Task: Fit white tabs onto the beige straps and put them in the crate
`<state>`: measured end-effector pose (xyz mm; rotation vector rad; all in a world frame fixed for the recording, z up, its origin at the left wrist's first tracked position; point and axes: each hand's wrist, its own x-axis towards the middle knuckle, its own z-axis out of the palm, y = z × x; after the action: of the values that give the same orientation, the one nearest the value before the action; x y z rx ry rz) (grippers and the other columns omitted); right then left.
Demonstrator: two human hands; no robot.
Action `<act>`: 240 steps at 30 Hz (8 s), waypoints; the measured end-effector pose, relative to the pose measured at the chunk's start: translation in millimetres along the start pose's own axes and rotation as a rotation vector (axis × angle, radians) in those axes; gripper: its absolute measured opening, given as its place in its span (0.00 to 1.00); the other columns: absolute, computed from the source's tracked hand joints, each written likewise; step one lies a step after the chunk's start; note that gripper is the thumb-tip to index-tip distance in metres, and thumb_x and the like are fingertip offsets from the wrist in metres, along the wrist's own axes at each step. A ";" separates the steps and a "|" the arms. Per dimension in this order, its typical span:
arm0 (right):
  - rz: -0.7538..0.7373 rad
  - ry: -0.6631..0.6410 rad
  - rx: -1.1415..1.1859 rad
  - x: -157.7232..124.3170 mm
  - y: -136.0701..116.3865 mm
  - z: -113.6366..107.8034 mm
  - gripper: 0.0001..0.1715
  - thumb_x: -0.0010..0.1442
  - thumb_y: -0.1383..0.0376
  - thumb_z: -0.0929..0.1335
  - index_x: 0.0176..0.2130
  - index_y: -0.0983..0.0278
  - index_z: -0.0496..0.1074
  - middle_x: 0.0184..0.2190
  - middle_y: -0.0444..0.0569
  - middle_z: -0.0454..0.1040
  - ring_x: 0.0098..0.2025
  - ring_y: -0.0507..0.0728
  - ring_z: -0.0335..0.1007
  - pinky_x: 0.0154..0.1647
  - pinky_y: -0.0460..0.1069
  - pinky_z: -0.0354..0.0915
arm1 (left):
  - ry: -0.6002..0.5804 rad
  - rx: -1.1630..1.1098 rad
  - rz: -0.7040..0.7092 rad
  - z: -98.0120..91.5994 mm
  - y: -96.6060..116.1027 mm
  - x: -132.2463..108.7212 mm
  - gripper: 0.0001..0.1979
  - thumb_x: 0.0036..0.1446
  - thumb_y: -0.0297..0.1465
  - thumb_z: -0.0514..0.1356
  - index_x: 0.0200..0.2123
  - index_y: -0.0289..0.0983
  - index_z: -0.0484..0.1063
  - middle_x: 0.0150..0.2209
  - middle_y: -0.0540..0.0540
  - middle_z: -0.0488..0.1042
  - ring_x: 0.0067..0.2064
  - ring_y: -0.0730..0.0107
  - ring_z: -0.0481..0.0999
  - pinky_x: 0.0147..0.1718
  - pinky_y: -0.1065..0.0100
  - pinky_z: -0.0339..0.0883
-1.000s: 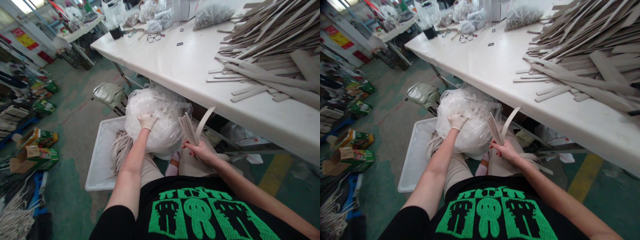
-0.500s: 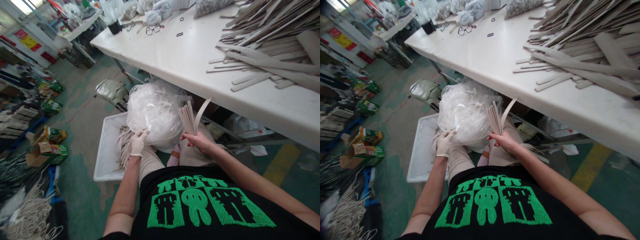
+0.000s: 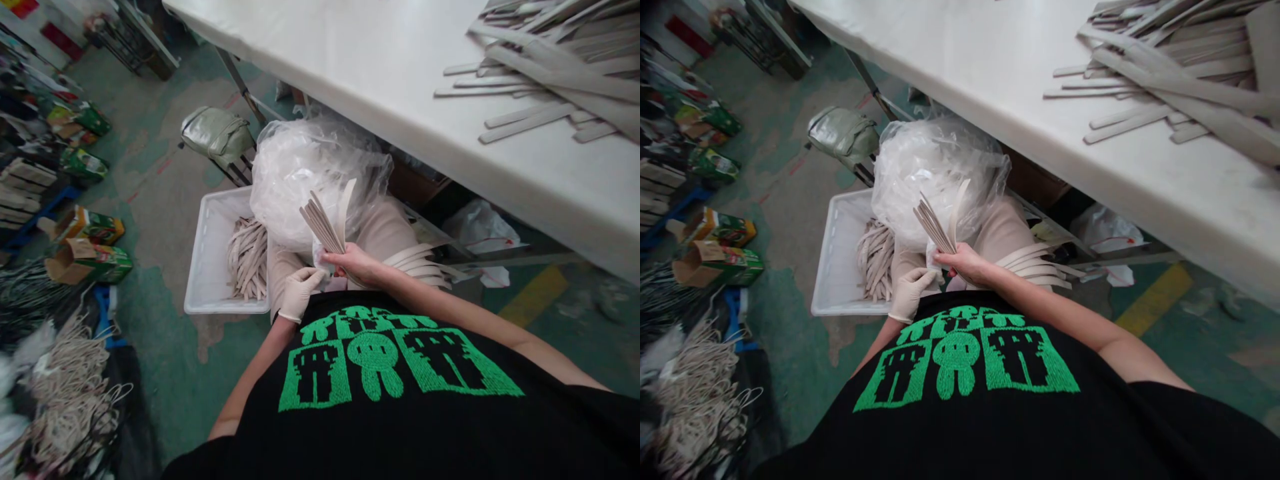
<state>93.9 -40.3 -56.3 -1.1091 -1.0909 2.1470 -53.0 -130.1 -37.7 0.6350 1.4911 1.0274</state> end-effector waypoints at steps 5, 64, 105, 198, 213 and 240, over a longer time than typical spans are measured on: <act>-0.119 0.069 -0.034 0.7 -6.9 -0.1 0.13 0.45 0.61 0.74 0.30 0.67 0.73 0.20 0.40 0.70 0.16 0.45 0.54 0.15 0.42 0.53 | -0.077 0.090 -0.007 15.7 5.9 5.0 0.12 0.41 0.37 0.72 0.29 0.36 0.81 0.30 0.47 0.80 0.33 0.68 0.76 0.37 0.68 0.68; -0.125 0.075 -0.441 -102.6 -26.6 -73.0 0.26 0.54 0.44 0.71 0.31 0.65 0.74 0.23 0.48 0.74 0.21 0.53 0.68 0.23 0.48 0.66 | -0.081 -0.512 -0.043 59.1 36.6 35.6 0.14 0.44 0.37 0.74 0.32 0.34 0.81 0.33 0.44 0.82 0.38 0.62 0.81 0.46 0.62 0.73; -0.207 -0.201 -0.955 -27.4 -47.3 22.7 0.17 0.61 0.54 0.65 0.29 0.63 0.72 0.20 0.44 0.75 0.20 0.53 0.72 0.22 0.45 0.62 | 0.144 -0.815 0.150 2.0 9.7 -24.9 0.14 0.45 0.34 0.73 0.36 0.37 0.79 0.39 0.45 0.82 0.52 0.56 0.78 0.56 0.57 0.68; -0.460 -0.015 -0.127 -25.2 -96.7 -49.8 0.26 0.53 0.51 0.74 0.46 0.66 0.79 0.27 0.45 0.76 0.17 0.46 0.47 0.23 0.48 0.60 | -0.309 -0.049 0.130 19.0 4.3 25.0 0.25 0.50 0.46 0.68 0.44 0.33 0.79 0.29 0.45 0.79 0.25 0.73 0.72 0.30 0.69 0.67; -0.420 0.033 -0.420 -41.2 -92.9 -24.2 0.20 0.52 0.55 0.73 0.39 0.68 0.82 0.27 0.48 0.77 0.19 0.48 0.60 0.15 0.44 0.54 | -0.316 0.068 0.365 56.8 32.5 33.7 0.21 0.53 0.45 0.65 0.41 0.33 0.78 0.38 0.43 0.80 0.40 0.62 0.76 0.43 0.64 0.69; -0.346 0.512 -0.329 5.1 -29.8 -86.0 0.22 0.49 0.51 0.75 0.32 0.68 0.79 0.22 0.46 0.74 0.16 0.46 0.56 0.18 0.45 0.65 | 0.484 -0.261 0.621 -169.8 98.6 -68.7 0.26 0.43 0.36 0.72 0.48 0.53 0.75 0.32 0.56 0.77 0.28 0.76 0.71 0.26 0.73 0.70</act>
<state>164.3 17.1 -64.2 -1.3933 -1.2914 1.3446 -219.7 -184.1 74.5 0.7092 1.5573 1.9297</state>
